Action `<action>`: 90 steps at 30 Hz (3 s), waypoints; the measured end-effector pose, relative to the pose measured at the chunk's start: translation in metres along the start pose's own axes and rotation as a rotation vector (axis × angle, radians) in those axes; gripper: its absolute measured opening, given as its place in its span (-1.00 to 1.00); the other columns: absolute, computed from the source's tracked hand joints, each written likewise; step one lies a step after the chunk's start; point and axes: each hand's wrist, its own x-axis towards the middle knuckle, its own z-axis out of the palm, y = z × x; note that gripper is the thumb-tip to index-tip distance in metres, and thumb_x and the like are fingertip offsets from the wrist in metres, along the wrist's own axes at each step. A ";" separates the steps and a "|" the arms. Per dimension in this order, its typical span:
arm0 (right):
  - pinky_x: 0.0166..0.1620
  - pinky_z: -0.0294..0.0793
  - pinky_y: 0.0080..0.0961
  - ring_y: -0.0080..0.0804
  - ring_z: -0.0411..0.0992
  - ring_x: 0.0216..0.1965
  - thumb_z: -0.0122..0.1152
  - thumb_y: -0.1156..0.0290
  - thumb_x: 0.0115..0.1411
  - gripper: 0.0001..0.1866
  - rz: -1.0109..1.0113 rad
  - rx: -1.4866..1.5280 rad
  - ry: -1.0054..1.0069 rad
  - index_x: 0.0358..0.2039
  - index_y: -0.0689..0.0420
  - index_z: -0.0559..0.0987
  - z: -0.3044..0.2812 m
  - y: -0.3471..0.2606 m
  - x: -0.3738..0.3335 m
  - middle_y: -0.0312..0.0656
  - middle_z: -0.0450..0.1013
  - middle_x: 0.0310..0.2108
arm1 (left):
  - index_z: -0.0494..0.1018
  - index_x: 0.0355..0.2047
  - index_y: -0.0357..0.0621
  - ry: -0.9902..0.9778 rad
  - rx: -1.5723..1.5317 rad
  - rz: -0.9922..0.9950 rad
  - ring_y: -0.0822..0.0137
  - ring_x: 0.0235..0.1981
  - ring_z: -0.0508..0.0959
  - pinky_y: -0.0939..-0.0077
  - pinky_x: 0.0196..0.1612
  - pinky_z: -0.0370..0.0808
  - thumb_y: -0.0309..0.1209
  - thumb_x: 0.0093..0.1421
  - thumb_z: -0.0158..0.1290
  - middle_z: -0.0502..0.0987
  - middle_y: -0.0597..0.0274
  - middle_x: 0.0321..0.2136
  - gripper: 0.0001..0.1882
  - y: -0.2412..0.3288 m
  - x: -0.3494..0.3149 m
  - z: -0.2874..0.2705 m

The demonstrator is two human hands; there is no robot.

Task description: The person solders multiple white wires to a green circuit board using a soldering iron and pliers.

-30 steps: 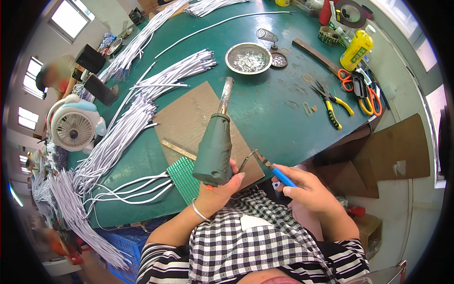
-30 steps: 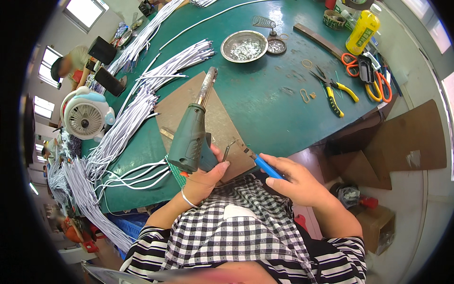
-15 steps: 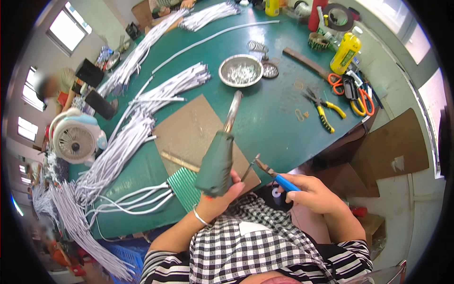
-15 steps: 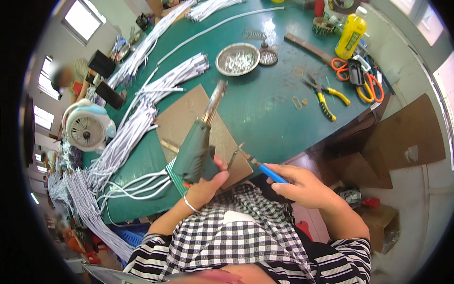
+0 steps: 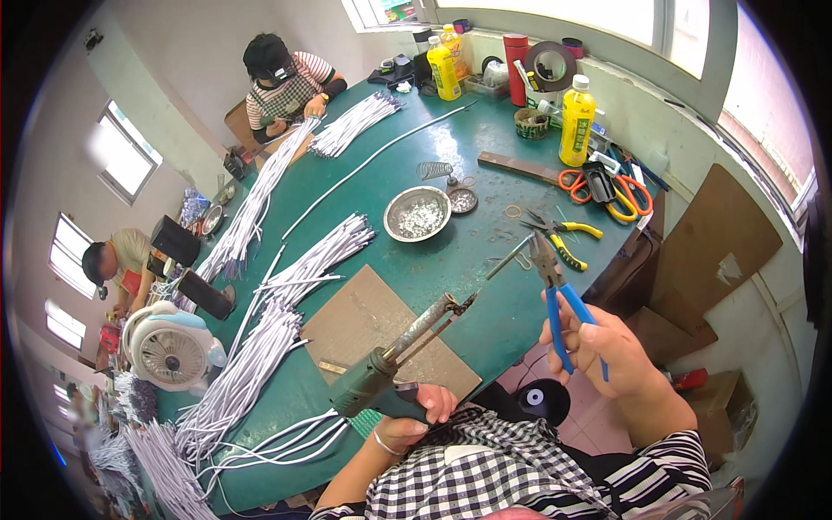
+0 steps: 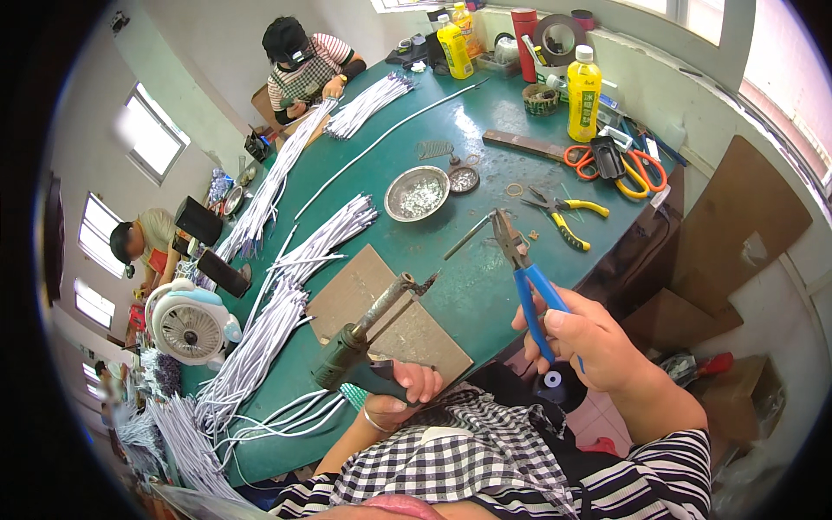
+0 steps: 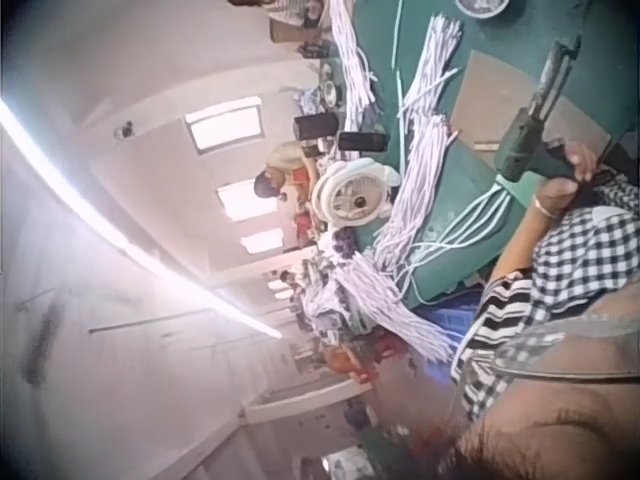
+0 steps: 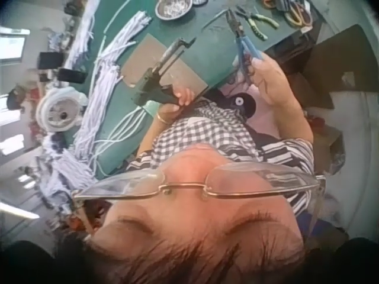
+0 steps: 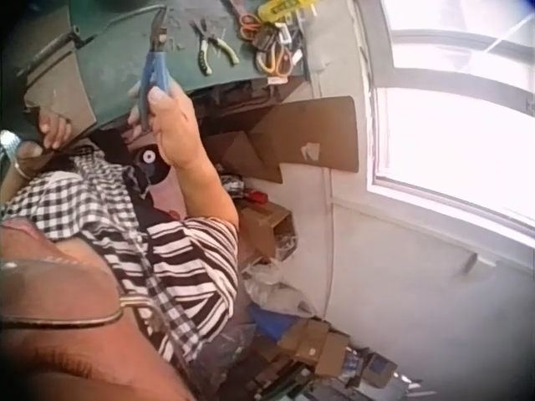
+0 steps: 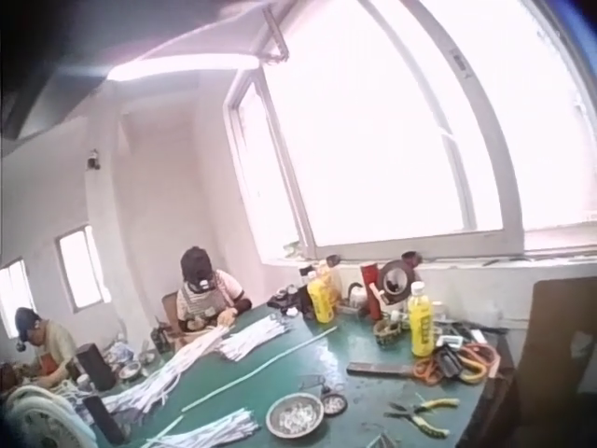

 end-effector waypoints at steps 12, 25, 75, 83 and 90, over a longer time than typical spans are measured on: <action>-0.34 0.39 -0.59 -0.51 0.38 -0.44 -0.08 0.14 0.23 -0.59 0.081 -0.147 -0.074 -0.14 0.27 0.40 0.008 0.001 0.002 -0.20 0.39 -0.46 | 0.46 -0.23 0.00 0.022 0.193 0.022 0.28 -0.41 0.39 0.29 -0.20 0.22 -0.42 -0.11 0.18 0.38 0.33 -0.53 -0.65 0.001 -0.002 -0.002; -0.33 0.44 -0.56 -0.46 0.41 -0.36 -0.05 0.18 0.21 -0.53 0.201 -0.177 -0.116 -0.02 0.32 0.35 -0.004 -0.006 -0.002 -0.11 0.38 -0.30 | 0.44 -0.25 -0.08 0.039 0.366 0.042 0.26 -0.41 0.38 0.32 -0.25 0.26 -0.48 -0.11 0.17 0.40 0.29 -0.51 -0.66 -0.001 0.000 0.000; -0.04 0.32 -0.34 -0.23 0.33 -0.21 0.27 0.36 -0.19 -0.44 -0.579 -1.982 -0.263 -0.05 0.07 0.54 -0.010 -0.117 0.011 -0.19 0.40 -0.23 | 0.43 -0.25 -0.21 0.037 0.079 -0.109 0.33 -0.56 0.41 0.35 -0.35 0.29 -0.37 -0.09 0.17 0.40 0.30 -0.63 -0.64 -0.001 0.004 0.001; -0.08 0.38 -0.37 -0.27 0.41 -0.15 0.29 0.30 -0.16 -0.47 -0.500 -2.064 -0.243 -0.06 0.03 0.57 -0.008 -0.117 0.012 -0.20 0.44 -0.27 | 0.42 -0.23 -0.20 0.051 0.147 -0.107 0.30 -0.54 0.41 0.33 -0.35 0.30 -0.39 -0.11 0.18 0.40 0.27 -0.63 -0.62 -0.002 0.004 0.000; -0.09 0.37 -0.36 -0.26 0.40 -0.16 0.30 0.28 -0.15 -0.47 -0.520 -2.097 -0.280 -0.06 0.00 0.57 -0.013 -0.120 0.018 -0.21 0.44 -0.26 | 0.43 -0.20 -0.13 0.060 0.192 -0.142 0.31 -0.53 0.41 0.35 -0.33 0.29 -0.39 -0.13 0.16 0.38 0.31 -0.61 -0.59 -0.001 0.003 0.004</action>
